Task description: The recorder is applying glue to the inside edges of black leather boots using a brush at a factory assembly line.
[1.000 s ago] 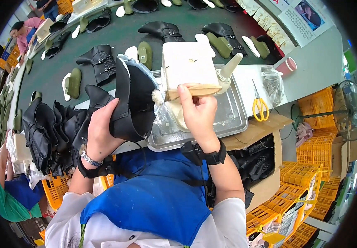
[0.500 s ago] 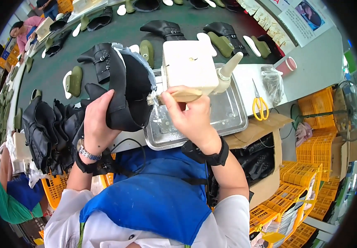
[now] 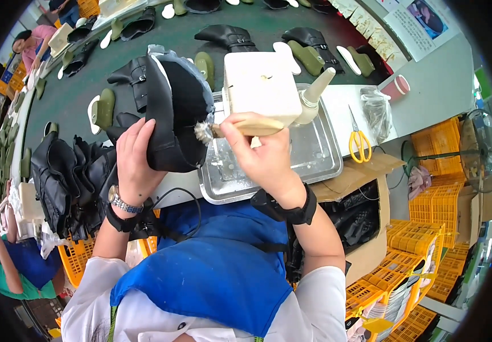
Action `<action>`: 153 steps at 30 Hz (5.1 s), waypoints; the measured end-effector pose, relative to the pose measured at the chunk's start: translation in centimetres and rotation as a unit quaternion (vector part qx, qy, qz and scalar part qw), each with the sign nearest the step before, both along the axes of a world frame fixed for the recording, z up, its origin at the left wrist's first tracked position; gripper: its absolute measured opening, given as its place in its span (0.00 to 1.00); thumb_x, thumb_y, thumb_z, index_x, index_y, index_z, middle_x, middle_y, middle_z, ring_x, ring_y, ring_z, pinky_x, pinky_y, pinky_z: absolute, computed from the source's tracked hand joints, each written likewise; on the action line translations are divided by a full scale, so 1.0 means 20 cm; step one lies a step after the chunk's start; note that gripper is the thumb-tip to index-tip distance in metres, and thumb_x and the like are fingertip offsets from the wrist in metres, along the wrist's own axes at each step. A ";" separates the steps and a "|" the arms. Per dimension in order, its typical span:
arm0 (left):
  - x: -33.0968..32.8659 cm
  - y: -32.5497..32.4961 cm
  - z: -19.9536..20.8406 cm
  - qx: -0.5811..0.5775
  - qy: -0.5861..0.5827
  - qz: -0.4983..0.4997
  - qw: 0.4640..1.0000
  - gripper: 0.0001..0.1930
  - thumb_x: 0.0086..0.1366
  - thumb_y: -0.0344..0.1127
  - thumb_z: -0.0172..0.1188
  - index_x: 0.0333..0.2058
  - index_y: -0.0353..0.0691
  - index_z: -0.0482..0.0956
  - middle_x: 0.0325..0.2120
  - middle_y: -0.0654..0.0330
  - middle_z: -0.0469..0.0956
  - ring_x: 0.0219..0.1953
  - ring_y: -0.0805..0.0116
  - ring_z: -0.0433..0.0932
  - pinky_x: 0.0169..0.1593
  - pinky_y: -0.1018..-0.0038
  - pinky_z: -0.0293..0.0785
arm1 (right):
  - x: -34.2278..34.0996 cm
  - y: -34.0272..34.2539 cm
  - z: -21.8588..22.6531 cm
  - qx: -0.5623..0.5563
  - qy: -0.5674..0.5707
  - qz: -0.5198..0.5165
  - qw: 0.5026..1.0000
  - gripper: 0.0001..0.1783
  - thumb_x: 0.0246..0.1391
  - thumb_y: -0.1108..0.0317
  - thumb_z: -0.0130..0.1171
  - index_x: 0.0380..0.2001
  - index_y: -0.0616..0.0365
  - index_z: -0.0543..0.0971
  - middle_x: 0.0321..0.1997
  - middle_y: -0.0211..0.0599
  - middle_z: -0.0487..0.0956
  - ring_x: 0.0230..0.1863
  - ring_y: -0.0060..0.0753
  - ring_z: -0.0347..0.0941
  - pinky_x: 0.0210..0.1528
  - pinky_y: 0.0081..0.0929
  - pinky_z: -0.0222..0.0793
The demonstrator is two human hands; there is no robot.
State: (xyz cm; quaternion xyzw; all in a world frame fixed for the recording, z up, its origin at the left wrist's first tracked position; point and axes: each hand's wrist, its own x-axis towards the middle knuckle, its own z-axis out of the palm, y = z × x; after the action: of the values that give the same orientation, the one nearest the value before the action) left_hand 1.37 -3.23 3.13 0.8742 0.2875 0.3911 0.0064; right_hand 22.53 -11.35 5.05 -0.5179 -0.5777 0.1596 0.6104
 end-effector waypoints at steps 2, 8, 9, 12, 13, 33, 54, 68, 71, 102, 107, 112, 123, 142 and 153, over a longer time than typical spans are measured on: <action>0.00 0.02 -0.01 0.038 -0.005 0.008 0.999 0.37 0.36 0.28 0.66 0.50 0.46 0.67 0.44 0.52 0.69 0.43 0.53 0.69 0.46 0.63 0.64 | -0.02 -0.02 0.00 0.007 -0.040 -0.009 0.999 0.04 0.49 0.72 0.58 0.26 0.62 0.77 0.19 0.26 0.75 0.17 0.13 0.65 0.19 0.14 0.59; 0.00 0.04 -0.03 0.053 -0.003 0.020 0.998 0.34 0.37 0.27 0.64 0.49 0.49 0.69 0.45 0.52 0.69 0.44 0.54 0.69 0.46 0.63 0.64 | -0.06 -0.07 -0.01 -0.095 0.004 0.059 0.994 0.06 0.50 0.70 0.58 0.26 0.63 0.77 0.18 0.25 0.74 0.18 0.11 0.64 0.19 0.14 0.58; 0.00 0.04 -0.04 0.052 -0.003 0.019 0.998 0.34 0.37 0.27 0.64 0.49 0.49 0.69 0.45 0.52 0.69 0.44 0.54 0.69 0.46 0.63 0.64 | -0.06 -0.07 -0.01 -0.096 0.005 0.059 0.994 0.06 0.50 0.70 0.58 0.26 0.63 0.77 0.18 0.25 0.74 0.18 0.11 0.64 0.19 0.14 0.58; 0.01 0.05 -0.05 0.076 0.005 0.023 0.997 0.32 0.38 0.26 0.62 0.48 0.52 0.70 0.44 0.53 0.69 0.44 0.54 0.69 0.46 0.63 0.64 | -0.06 -0.07 0.00 -0.170 0.152 0.084 0.970 0.07 0.50 0.69 0.58 0.26 0.63 0.77 0.20 0.25 0.74 0.19 0.11 0.64 0.21 0.13 0.59; 0.01 0.05 -0.05 0.075 0.005 0.020 0.997 0.32 0.38 0.25 0.61 0.48 0.52 0.70 0.44 0.53 0.69 0.44 0.55 0.69 0.46 0.63 0.64 | -0.05 -0.06 0.00 -0.188 0.169 0.089 0.964 0.07 0.50 0.69 0.58 0.26 0.63 0.77 0.21 0.25 0.75 0.20 0.11 0.64 0.21 0.13 0.59; -0.08 0.09 0.06 -0.204 -0.162 -0.037 0.965 0.56 0.37 0.29 0.71 0.60 0.41 0.39 0.52 0.50 0.62 0.52 0.60 0.67 0.54 0.69 0.64 | -0.03 -0.13 -0.44 -0.247 -0.170 -0.030 0.953 0.08 0.49 0.69 0.54 0.27 0.64 0.77 0.25 0.50 0.75 0.28 0.53 0.72 0.31 0.38 0.67; -0.37 0.23 0.01 -0.463 -0.199 -0.034 0.863 0.30 0.39 0.29 0.69 0.46 0.32 0.71 0.43 0.58 0.74 0.44 0.68 0.72 0.49 0.73 0.66 | 0.09 -0.20 -0.26 -0.341 0.035 0.025 0.939 0.11 0.54 0.67 0.52 0.32 0.66 0.76 0.18 0.31 0.74 0.19 0.19 0.68 0.23 0.20 0.64; -0.24 0.24 -0.37 -0.770 -0.076 -0.447 0.449 0.49 0.35 0.51 0.74 0.54 0.30 0.62 0.52 0.55 0.66 0.54 0.65 0.64 0.59 0.70 0.56 | 0.32 -0.22 -0.17 -0.384 -0.166 0.019 0.908 0.11 0.52 0.69 0.55 0.31 0.68 0.77 0.18 0.31 0.74 0.19 0.17 0.65 0.22 0.17 0.62; -0.18 0.20 -0.41 -0.777 -0.031 -0.478 0.407 0.46 0.37 0.51 0.73 0.53 0.32 0.64 0.54 0.54 0.64 0.56 0.65 0.62 0.59 0.70 0.54 | 0.40 -0.28 -0.17 -0.344 -0.135 -0.001 0.929 0.11 0.52 0.69 0.55 0.32 0.68 0.76 0.20 0.28 0.74 0.20 0.15 0.65 0.22 0.16 0.62; -0.05 0.11 -0.30 -0.856 0.013 -0.443 0.268 0.47 0.37 0.36 0.73 0.55 0.26 0.58 0.55 0.45 0.61 0.58 0.59 0.60 0.61 0.66 0.50 | 0.15 -0.10 0.17 -0.121 -0.213 0.162 0.956 0.06 0.42 0.77 0.60 0.28 0.63 0.77 0.26 0.38 0.77 0.24 0.37 0.73 0.26 0.24 0.67; -0.07 0.11 -0.30 -0.857 0.014 -0.430 0.284 0.48 0.35 0.36 0.74 0.54 0.25 0.58 0.55 0.44 0.61 0.58 0.58 0.60 0.61 0.65 0.50 | 0.16 -0.08 0.20 -0.104 -0.218 0.141 0.960 0.05 0.43 0.73 0.61 0.27 0.60 0.77 0.23 0.40 0.76 0.22 0.40 0.73 0.23 0.27 0.67; -0.05 0.11 -0.27 -0.857 -0.002 -0.420 0.300 0.48 0.34 0.37 0.75 0.54 0.25 0.60 0.53 0.44 0.63 0.57 0.58 0.61 0.60 0.65 0.52 | 0.11 -0.06 0.19 -0.069 -0.167 0.166 0.969 0.05 0.43 0.75 0.60 0.27 0.62 0.77 0.25 0.39 0.77 0.23 0.37 0.73 0.24 0.25 0.67; -0.11 0.10 -0.28 -0.837 -0.004 -0.423 0.348 0.48 0.34 0.39 0.75 0.53 0.25 0.60 0.54 0.45 0.63 0.57 0.57 0.62 0.60 0.65 0.52 | 0.19 -0.14 0.16 -0.154 -0.227 0.155 0.949 0.05 0.43 0.71 0.61 0.25 0.60 0.77 0.21 0.42 0.75 0.24 0.43 0.72 0.25 0.30 0.67; -0.23 0.17 -0.17 -0.695 0.051 -0.469 0.542 0.52 0.33 0.45 0.76 0.56 0.33 0.58 0.55 0.55 0.63 0.57 0.65 0.60 0.59 0.69 0.53 | 0.24 -0.24 0.18 -0.190 0.014 0.055 0.980 0.06 0.50 0.74 0.56 0.32 0.64 0.77 0.26 0.34 0.78 0.25 0.19 0.72 0.29 0.18 0.69; -0.16 0.25 -0.18 -0.150 -0.128 -0.102 0.975 0.38 0.42 0.31 0.66 0.51 0.35 0.55 0.50 0.47 0.65 0.52 0.51 0.65 0.55 0.59 0.58 | 0.16 -0.31 0.14 -0.117 0.221 0.034 0.968 0.11 0.55 0.69 0.51 0.36 0.67 0.74 0.23 0.36 0.75 0.21 0.19 0.70 0.25 0.15 0.67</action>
State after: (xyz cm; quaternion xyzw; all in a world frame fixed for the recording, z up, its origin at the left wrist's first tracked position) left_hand -1.76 1.76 -0.37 0.8307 0.2493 0.4497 0.2136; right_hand 25.73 -17.51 7.84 -0.5175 -0.4232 0.3576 0.6521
